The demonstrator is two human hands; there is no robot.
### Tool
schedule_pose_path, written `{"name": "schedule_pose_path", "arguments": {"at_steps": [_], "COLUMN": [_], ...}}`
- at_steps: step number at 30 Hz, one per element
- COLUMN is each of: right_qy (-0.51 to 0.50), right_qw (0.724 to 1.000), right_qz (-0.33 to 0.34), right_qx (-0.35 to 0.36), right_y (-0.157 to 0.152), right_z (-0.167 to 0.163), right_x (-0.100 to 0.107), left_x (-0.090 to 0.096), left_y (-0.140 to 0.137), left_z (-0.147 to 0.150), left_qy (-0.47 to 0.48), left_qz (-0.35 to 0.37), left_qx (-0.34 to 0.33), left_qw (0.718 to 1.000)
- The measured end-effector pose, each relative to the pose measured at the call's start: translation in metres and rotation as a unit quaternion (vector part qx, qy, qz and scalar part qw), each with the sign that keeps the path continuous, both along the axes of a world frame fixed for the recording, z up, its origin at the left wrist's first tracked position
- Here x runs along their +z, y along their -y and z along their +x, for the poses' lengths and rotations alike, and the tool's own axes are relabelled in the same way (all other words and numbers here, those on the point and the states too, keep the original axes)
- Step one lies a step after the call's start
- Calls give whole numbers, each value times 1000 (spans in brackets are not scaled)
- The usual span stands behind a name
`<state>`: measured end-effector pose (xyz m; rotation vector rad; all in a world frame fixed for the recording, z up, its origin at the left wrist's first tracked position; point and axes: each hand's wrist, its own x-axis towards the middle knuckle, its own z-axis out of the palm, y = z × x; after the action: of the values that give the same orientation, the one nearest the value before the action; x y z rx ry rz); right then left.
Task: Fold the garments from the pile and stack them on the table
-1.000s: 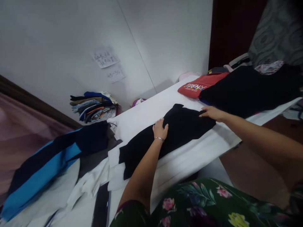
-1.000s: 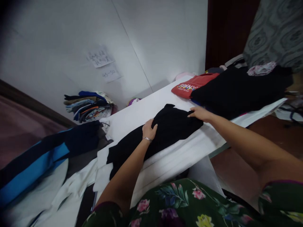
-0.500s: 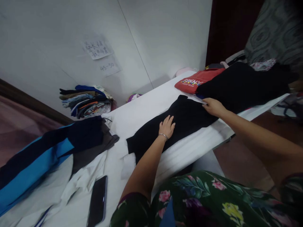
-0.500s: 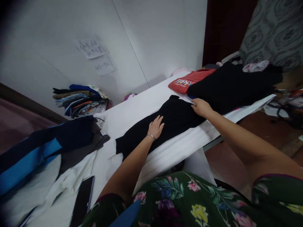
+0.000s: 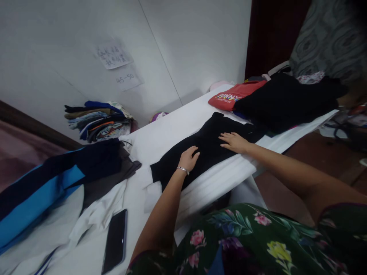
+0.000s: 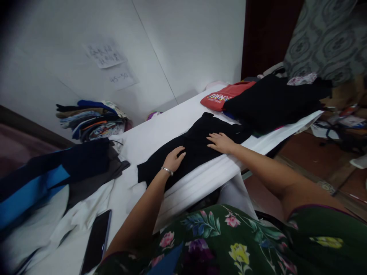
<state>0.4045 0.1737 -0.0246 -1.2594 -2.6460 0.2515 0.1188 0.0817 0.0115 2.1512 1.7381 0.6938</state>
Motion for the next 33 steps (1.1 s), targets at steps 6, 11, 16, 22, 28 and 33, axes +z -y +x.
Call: {"name": "schedule_pose_path", "arguments": {"at_steps": [6,11,16,22,28,33], "right_qy": [-76,-61,-45,-88,-142,-140], "right_qw": [996,994,993,981,963,944], "right_qz": [30,63,103,130,82,0], "right_qx": [-18,65,46,113,212,298], "right_y": [12,35,43,59,83,110], "right_z": [-12,-45,-59,-84,-124,-153], "right_x": [10,7,-4,3,14,16], "left_x": [-3,-9,-8,-6,-6,-11], "left_y": [76,125,147,151,137,145], "left_z": [-57,-84,-105,-128,-149,-153], "left_qy": [-19,-43,11,30,79,109], "left_qz": [31,87,16,-62,-86,-70], "left_qx": [102,265,428,502,506,512], "left_qw": [994,959,903,862,855,849]}}
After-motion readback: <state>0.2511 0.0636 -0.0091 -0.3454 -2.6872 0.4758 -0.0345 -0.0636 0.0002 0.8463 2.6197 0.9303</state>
